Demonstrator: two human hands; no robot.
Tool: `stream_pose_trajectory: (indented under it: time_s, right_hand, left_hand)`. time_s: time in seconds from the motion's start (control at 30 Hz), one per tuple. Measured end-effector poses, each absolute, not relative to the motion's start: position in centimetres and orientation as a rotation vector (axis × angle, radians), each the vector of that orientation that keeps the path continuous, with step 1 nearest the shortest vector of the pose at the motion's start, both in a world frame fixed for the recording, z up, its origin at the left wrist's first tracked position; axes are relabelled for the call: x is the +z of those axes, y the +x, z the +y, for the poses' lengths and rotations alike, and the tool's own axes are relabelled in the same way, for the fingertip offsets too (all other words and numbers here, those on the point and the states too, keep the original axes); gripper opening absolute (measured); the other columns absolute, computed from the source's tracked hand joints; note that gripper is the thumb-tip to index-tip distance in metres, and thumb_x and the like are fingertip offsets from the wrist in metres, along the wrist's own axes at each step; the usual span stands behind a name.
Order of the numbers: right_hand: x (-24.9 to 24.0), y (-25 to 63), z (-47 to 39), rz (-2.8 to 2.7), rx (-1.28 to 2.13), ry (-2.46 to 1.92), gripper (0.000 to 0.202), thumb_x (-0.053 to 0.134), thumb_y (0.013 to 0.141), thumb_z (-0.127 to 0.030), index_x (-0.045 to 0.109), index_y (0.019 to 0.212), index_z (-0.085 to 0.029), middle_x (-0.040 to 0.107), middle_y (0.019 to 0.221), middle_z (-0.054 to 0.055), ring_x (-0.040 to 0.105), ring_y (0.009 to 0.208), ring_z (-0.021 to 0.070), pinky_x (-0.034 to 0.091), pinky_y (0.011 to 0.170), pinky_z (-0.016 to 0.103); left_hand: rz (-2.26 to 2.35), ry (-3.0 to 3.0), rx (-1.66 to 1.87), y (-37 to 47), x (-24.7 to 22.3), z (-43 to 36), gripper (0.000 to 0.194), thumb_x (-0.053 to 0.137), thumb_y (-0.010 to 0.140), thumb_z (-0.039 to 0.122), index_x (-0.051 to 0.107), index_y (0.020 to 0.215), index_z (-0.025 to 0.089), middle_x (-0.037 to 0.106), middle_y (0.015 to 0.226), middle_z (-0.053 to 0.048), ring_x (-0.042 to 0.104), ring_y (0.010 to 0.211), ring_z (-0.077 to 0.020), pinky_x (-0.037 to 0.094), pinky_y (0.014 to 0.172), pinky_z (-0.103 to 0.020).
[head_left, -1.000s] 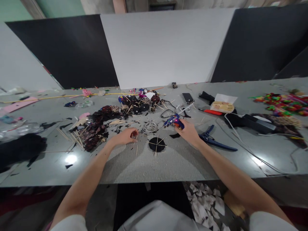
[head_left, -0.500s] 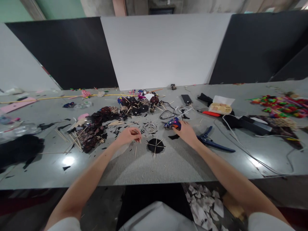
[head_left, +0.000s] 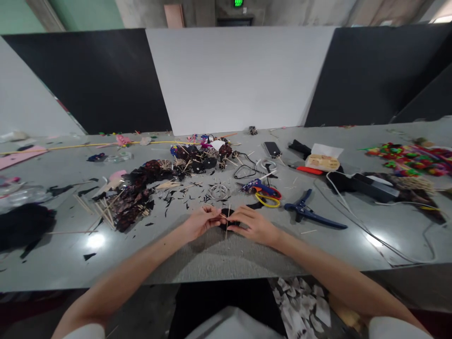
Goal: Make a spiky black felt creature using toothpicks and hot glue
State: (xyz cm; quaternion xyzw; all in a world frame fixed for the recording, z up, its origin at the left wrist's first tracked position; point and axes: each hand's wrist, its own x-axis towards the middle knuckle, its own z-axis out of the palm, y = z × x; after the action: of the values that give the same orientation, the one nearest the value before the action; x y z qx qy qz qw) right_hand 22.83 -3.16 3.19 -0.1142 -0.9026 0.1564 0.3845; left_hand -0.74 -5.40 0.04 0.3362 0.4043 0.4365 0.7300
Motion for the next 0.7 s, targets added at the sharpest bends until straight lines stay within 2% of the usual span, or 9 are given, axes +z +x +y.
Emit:
stream_pose_trajectory:
  time_s: [0.13, 0.27, 0.37, 0.57, 0.63, 0.7]
  right_hand:
    - [2.5, 22.8, -3.3, -2.241, 0.416, -0.217, 0.027, 0.064, 0.098, -0.017, 0.068, 0.123, -0.028, 0.077, 0.101, 0.005, 0.073, 0.090, 0.0197, 0.062, 0.083, 0.036]
    - [2.5, 23.0, -3.3, -2.168, 0.458, -0.212, 0.032, 0.064, 0.098, -0.014, 0.069, 0.126, -0.028, 0.078, 0.102, 0.005, 0.074, 0.089, 0.0181, 0.063, 0.082, 0.033]
    - [3.0, 23.2, -3.6, -2.141, 0.518, -0.277, 0.030, 0.063, 0.098, -0.015, 0.071, 0.123, -0.029, 0.079, 0.099, 0.003, 0.075, 0.085, 0.0169, 0.062, 0.079, 0.030]
    - [3.2, 23.0, -3.7, -2.128, 0.663, -0.397, 0.015, 0.066, 0.099, -0.023, 0.074, 0.111, -0.027, 0.079, 0.092, 0.002, 0.075, 0.081, 0.0155, 0.060, 0.074, 0.026]
    - [3.1, 23.1, -3.5, -2.125, 0.625, -0.355, 0.013, 0.066, 0.099, -0.022, 0.073, 0.109, -0.026, 0.079, 0.091, 0.003, 0.074, 0.079, 0.0152, 0.059, 0.073, 0.027]
    - [3.2, 23.5, -3.2, -2.150, 0.502, -0.285, 0.009, 0.067, 0.098, -0.020, 0.072, 0.105, -0.023, 0.077, 0.087, 0.003, 0.071, 0.076, 0.0149, 0.058, 0.071, 0.027]
  left_hand:
    - [0.872, 0.684, 0.922, -0.7, 0.3, -5.7, 0.027, 0.086, 0.083, 0.031, 0.068, 0.072, 0.015, 0.078, 0.082, -0.007, 0.074, 0.071, -0.0125, 0.058, 0.060, -0.018]
    - [0.836, 0.690, 0.901, -0.3, 0.9, -6.2, 0.033, 0.092, 0.075, 0.036, 0.067, 0.072, 0.015, 0.078, 0.083, -0.008, 0.075, 0.069, -0.0137, 0.058, 0.060, -0.018]
    - [0.827, 0.738, 0.874, -0.2, 1.3, -6.4, 0.037, 0.094, 0.070, 0.040, 0.068, 0.070, 0.013, 0.078, 0.080, -0.010, 0.074, 0.066, -0.0148, 0.056, 0.058, -0.020]
    - [0.817, 0.852, 0.810, 0.0, 1.5, -6.5, 0.044, 0.093, 0.069, 0.049, 0.069, 0.069, 0.011, 0.074, 0.070, -0.009, 0.071, 0.058, -0.0147, 0.054, 0.056, -0.023]
    - [0.836, 0.871, 0.778, 0.0, 1.5, -6.4, 0.049, 0.087, 0.074, 0.057, 0.071, 0.073, 0.011, 0.073, 0.069, -0.010, 0.070, 0.056, -0.0162, 0.053, 0.053, -0.024]
    - [0.877, 0.890, 0.800, -0.3, 1.7, -6.4, 0.054, 0.075, 0.082, 0.065, 0.074, 0.086, 0.011, 0.073, 0.068, -0.009, 0.067, 0.050, -0.0161, 0.049, 0.046, -0.025]
